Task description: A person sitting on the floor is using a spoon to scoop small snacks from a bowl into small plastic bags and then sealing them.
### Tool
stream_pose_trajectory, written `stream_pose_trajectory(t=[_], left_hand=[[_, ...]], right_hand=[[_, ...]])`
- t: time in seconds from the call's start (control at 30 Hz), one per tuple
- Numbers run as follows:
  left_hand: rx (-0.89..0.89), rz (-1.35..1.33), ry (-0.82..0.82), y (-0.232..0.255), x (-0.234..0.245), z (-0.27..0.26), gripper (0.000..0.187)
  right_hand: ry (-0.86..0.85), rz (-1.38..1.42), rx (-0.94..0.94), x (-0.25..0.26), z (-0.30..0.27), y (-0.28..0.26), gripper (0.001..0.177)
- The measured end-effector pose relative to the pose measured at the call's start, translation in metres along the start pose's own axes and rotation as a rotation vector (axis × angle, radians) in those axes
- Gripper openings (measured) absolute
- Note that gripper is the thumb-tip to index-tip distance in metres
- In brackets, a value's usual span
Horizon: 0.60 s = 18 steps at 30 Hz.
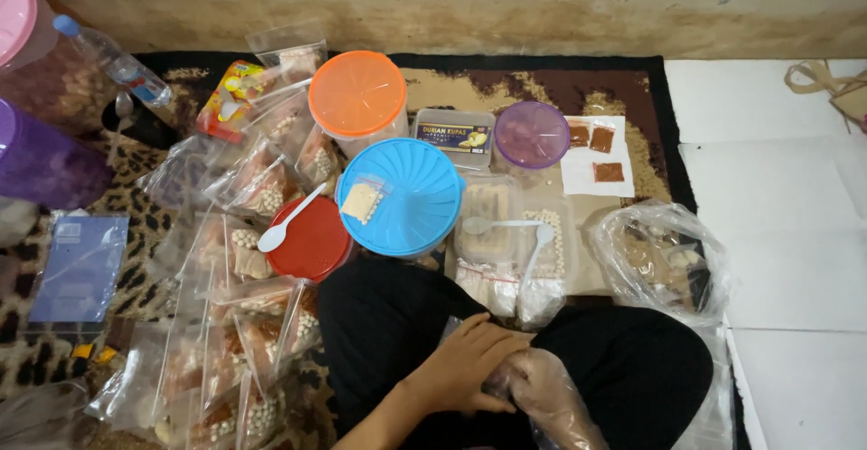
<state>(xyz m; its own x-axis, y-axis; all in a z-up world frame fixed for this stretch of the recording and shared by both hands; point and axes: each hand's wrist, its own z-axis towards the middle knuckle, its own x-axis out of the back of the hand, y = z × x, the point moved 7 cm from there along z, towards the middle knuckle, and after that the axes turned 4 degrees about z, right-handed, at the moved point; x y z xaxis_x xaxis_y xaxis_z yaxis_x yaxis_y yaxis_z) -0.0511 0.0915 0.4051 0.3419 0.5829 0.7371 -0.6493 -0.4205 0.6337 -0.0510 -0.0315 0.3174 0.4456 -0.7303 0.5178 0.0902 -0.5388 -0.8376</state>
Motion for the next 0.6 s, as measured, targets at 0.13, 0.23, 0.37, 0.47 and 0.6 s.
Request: stream_pose_trajectory(t=[0.13, 0.23, 0.37, 0.47, 0.6], left_hand=[[0.049, -0.095, -0.019, -0.017, -0.009, -0.001, 0.075], [0.103, -0.131, -0.082, -0.027, -0.008, 0.004, 0.075], [0.079, -0.167, -0.085, -0.051, -0.011, 0.011, 0.074], [0.035, -0.212, -0.013, -0.079, -0.013, 0.020, 0.059], [0.292, -0.564, 0.234, -0.150, -0.027, 0.025, 0.044]], right_hand=[[0.048, -0.139, -0.122, -0.013, -0.003, 0.040, 0.040], [0.020, -0.180, -0.200, -0.006, 0.002, 0.024, 0.046], [0.066, -0.127, -0.230, 0.011, 0.012, 0.014, 0.019], [0.204, -0.052, 0.126, 0.035, 0.029, -0.012, 0.022], [0.197, -0.031, -0.239, 0.089, 0.071, -0.025, 0.036]])
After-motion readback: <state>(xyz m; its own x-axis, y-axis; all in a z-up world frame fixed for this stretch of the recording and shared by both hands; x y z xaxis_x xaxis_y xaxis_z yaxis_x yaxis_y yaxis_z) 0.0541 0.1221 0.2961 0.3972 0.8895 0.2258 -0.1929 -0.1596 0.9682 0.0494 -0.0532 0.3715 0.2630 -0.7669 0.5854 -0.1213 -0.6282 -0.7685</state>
